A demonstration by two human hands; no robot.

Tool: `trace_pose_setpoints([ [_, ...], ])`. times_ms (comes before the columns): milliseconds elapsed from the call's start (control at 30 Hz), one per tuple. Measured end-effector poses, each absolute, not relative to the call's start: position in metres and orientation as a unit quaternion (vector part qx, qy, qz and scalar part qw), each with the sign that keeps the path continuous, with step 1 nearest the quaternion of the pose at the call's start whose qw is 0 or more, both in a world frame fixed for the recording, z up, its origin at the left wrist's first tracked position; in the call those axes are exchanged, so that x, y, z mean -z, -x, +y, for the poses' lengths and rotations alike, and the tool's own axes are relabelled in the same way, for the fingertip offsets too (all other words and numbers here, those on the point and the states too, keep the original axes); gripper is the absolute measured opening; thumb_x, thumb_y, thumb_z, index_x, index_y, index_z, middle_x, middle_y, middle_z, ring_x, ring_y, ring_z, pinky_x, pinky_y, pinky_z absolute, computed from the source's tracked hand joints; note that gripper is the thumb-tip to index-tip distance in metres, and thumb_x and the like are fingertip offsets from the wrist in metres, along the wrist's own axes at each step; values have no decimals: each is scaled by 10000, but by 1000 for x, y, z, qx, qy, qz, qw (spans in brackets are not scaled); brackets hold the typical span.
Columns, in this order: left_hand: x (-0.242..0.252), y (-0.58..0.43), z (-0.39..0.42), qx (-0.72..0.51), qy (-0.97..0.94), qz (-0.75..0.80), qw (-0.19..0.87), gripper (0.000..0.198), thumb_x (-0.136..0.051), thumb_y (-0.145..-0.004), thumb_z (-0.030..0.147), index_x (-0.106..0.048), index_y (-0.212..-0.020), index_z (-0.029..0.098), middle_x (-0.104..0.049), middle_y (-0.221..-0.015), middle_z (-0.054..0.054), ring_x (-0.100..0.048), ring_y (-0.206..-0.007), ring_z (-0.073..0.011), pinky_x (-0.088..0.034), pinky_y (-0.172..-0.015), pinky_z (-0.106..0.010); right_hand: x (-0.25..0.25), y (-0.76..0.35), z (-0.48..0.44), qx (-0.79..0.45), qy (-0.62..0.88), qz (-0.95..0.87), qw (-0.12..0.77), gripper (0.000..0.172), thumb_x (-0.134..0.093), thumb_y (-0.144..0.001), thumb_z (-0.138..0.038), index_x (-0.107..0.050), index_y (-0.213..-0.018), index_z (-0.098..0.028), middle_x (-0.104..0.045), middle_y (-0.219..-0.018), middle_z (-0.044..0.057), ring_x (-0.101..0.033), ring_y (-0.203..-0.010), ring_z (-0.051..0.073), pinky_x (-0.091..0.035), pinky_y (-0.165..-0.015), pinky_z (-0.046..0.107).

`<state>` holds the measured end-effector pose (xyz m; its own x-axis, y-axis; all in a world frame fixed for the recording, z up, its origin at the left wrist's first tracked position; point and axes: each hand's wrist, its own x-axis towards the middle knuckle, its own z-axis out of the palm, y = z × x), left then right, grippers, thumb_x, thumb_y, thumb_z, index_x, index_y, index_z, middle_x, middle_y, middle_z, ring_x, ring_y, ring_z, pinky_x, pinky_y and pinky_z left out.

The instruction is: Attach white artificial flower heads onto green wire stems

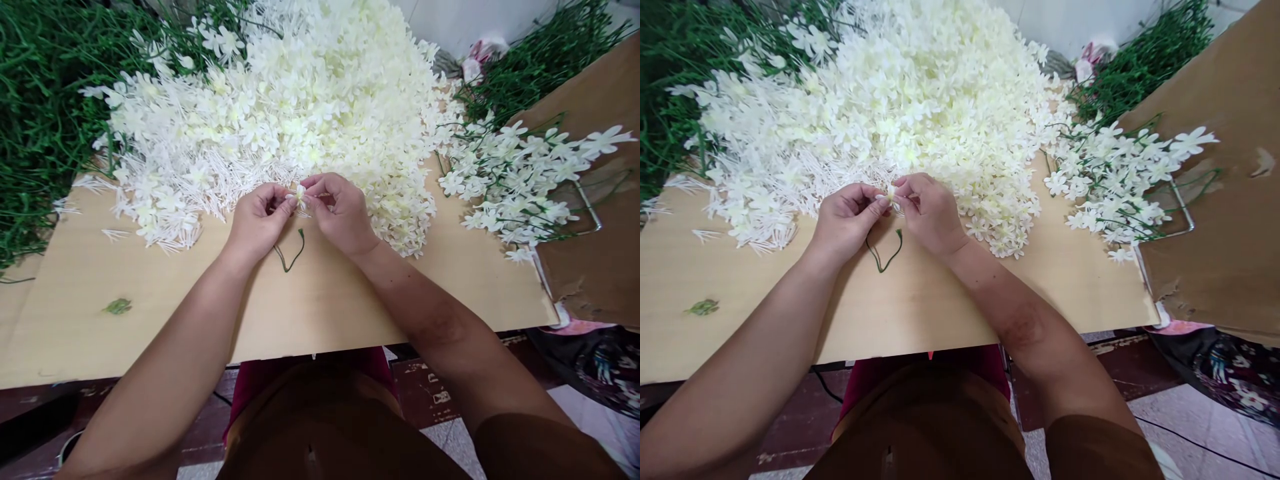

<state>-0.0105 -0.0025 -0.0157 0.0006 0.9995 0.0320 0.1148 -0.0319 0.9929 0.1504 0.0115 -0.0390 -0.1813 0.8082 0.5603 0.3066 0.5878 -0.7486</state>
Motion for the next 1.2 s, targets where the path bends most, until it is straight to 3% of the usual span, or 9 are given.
trace_pose_setpoints([
  [200, 16, 11, -2, -473, -550, 513, 458, 139, -766, -755, 180, -630, -726, 182, -643, -679, 12, -583, -643, -125, -445, -642, -254, 42, -150, 14, -306, 383, -710, 505, 113, -608, -900, -284, -549, -840, -209, -700, -945, 40, -676, -829, 135, -558, -701, 273],
  [400, 15, 10, -2, -471, -547, 505, 474, 204, -825, -721, 275, -639, -720, 191, -650, -660, 5, -593, -649, -133, -467, -634, -260, 36, -150, 12, -153, 388, -758, 502, 124, -538, -941, -257, -507, -828, -218, -642, -896, 35, -613, -817, 144, -522, -734, 300],
  [533, 16, 12, -2, -472, -545, 509, 470, 183, -820, -722, 241, -645, -717, 190, -650, -662, 10, -573, -623, -122, -455, -615, -259, 36, -148, 11, -85, 377, -787, 481, 178, -486, -978, -287, -507, -816, -217, -634, -900, 45, -599, -798, 156, -494, -714, 319],
  [700, 15, 13, -2, -462, -554, 505, 474, 150, -799, -724, 184, -650, -707, 179, -662, -674, 10, -580, -616, -118, -474, -627, -264, 37, -148, 13, -240, 392, -748, 478, 152, -594, -928, -284, -529, -812, -211, -664, -915, 41, -626, -837, 151, -513, -717, 297],
  [867, 10, 11, -2, -479, -518, 476, 525, 140, -769, -737, 145, -652, -795, 194, -708, -732, 1, -666, -654, -130, -563, -713, -288, 33, -153, 16, -401, 388, -666, 495, 311, -698, -863, -463, -543, -807, -200, -651, -879, 24, -602, -730, 114, -521, -666, 282],
  [1000, 10, 9, -1, -485, -502, 476, 535, 157, -770, -725, 121, -665, -815, 195, -704, -688, 14, -663, -610, -122, -574, -675, -269, 36, -152, 19, -414, 385, -637, 524, 382, -720, -825, -537, -541, -806, -200, -614, -802, -6, -563, -651, 90, -510, -627, 271],
  [1200, 9, 10, -2, -474, -503, 499, 523, 168, -835, -732, 218, -677, -763, 171, -681, -626, 2, -665, -609, -128, -560, -657, -253, 39, -146, 17, -377, 391, -650, 531, 393, -685, -839, -568, -542, -811, -202, -624, -809, -11, -576, -689, 91, -528, -663, 273],
])
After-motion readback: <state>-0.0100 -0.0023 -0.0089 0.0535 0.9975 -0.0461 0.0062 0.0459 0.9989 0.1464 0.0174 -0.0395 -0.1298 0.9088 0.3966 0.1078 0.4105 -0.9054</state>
